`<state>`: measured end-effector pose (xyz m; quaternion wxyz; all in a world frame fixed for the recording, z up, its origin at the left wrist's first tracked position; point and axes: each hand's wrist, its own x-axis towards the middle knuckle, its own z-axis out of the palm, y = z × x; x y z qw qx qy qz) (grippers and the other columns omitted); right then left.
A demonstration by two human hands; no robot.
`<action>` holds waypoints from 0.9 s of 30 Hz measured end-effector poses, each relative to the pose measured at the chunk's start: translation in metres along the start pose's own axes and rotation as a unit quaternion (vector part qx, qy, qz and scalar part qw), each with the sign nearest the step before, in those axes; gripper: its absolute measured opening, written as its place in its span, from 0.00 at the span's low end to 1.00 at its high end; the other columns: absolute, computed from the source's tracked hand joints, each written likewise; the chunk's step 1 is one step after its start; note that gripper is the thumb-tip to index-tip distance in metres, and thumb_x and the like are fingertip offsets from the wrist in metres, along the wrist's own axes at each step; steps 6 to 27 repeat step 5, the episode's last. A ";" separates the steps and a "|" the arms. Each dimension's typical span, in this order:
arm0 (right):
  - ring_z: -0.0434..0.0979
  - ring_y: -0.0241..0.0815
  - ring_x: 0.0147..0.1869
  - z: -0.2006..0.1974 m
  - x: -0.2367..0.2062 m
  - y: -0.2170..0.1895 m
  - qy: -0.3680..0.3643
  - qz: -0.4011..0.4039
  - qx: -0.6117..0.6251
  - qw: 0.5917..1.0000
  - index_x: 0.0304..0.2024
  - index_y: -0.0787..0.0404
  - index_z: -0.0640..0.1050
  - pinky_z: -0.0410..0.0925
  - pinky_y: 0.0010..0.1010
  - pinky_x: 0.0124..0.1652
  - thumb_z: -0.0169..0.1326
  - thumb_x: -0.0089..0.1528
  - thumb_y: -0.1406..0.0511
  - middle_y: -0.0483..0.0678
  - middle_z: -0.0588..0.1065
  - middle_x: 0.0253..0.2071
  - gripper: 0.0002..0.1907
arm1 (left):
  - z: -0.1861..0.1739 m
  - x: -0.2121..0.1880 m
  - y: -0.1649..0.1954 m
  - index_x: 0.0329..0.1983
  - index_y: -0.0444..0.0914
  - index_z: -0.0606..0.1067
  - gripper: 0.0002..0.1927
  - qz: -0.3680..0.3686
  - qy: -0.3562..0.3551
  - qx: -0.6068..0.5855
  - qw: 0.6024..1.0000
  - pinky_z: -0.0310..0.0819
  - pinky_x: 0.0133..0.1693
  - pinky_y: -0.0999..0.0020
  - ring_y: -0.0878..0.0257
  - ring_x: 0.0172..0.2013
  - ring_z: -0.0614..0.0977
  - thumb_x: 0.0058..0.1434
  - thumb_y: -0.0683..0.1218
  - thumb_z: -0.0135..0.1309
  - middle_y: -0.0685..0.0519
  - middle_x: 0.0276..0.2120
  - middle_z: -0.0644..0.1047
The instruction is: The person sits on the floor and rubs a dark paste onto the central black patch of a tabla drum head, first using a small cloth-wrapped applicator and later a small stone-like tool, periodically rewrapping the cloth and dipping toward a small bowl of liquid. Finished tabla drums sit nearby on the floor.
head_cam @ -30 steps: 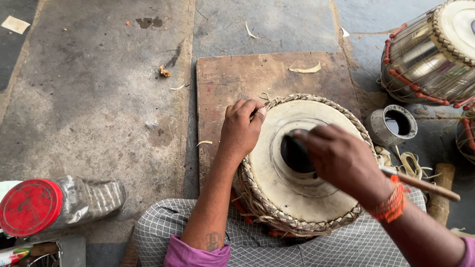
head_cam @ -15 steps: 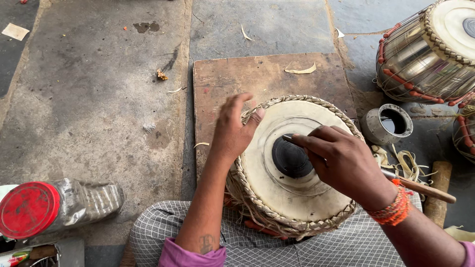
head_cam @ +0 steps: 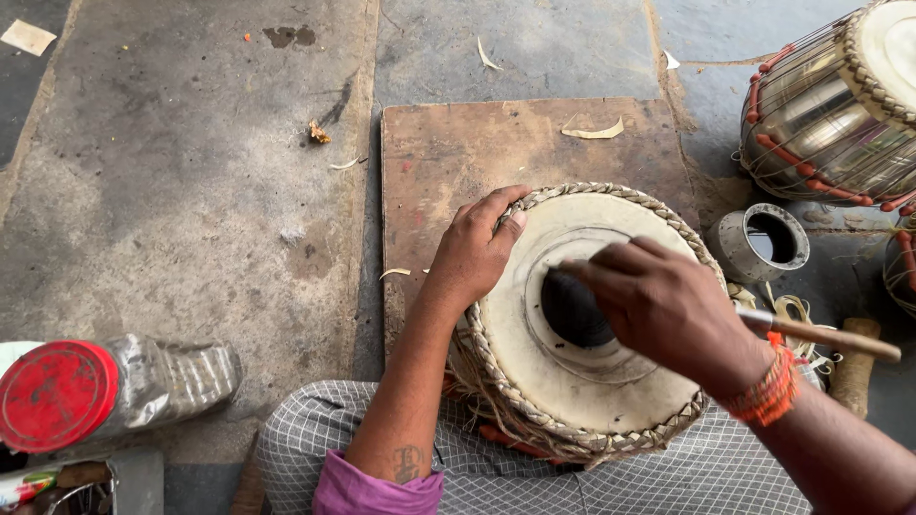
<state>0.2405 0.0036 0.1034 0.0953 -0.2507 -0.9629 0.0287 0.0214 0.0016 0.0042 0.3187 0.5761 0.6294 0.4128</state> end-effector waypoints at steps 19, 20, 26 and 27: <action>0.78 0.39 0.42 0.017 -0.019 -0.004 -0.043 -0.059 -0.042 0.996 0.57 0.57 0.79 0.72 0.31 0.45 0.58 0.56 0.68 0.44 0.80 0.41 0.24 | -0.006 -0.003 0.008 0.65 0.53 0.72 0.22 -0.050 -0.007 0.032 0.998 0.67 0.62 0.53 0.51 0.62 0.73 0.69 0.57 0.47 0.49 0.61 0.77; 0.78 0.39 0.42 0.017 -0.019 -0.004 -0.043 -0.059 -0.042 0.996 0.57 0.57 0.79 0.72 0.31 0.45 0.58 0.56 0.68 0.44 0.80 0.41 0.24 | -0.006 -0.003 0.008 0.65 0.53 0.72 0.22 -0.050 -0.007 0.032 0.998 0.67 0.62 0.53 0.51 0.62 0.73 0.69 0.57 0.47 0.49 0.61 0.77; 0.78 0.39 0.42 0.017 -0.019 -0.004 -0.043 -0.059 -0.042 0.996 0.57 0.57 0.79 0.72 0.31 0.45 0.58 0.56 0.68 0.44 0.80 0.41 0.24 | -0.006 -0.003 0.008 0.65 0.53 0.72 0.22 -0.050 -0.007 0.032 0.998 0.67 0.62 0.53 0.51 0.62 0.73 0.69 0.57 0.47 0.49 0.61 0.77; 0.78 0.39 0.42 0.017 -0.019 -0.004 -0.043 -0.059 -0.042 0.996 0.57 0.57 0.79 0.72 0.31 0.45 0.58 0.56 0.68 0.44 0.80 0.41 0.24 | -0.006 -0.003 0.008 0.65 0.53 0.72 0.22 -0.050 -0.007 0.032 0.998 0.67 0.62 0.53 0.51 0.62 0.73 0.69 0.57 0.47 0.49 0.61 0.77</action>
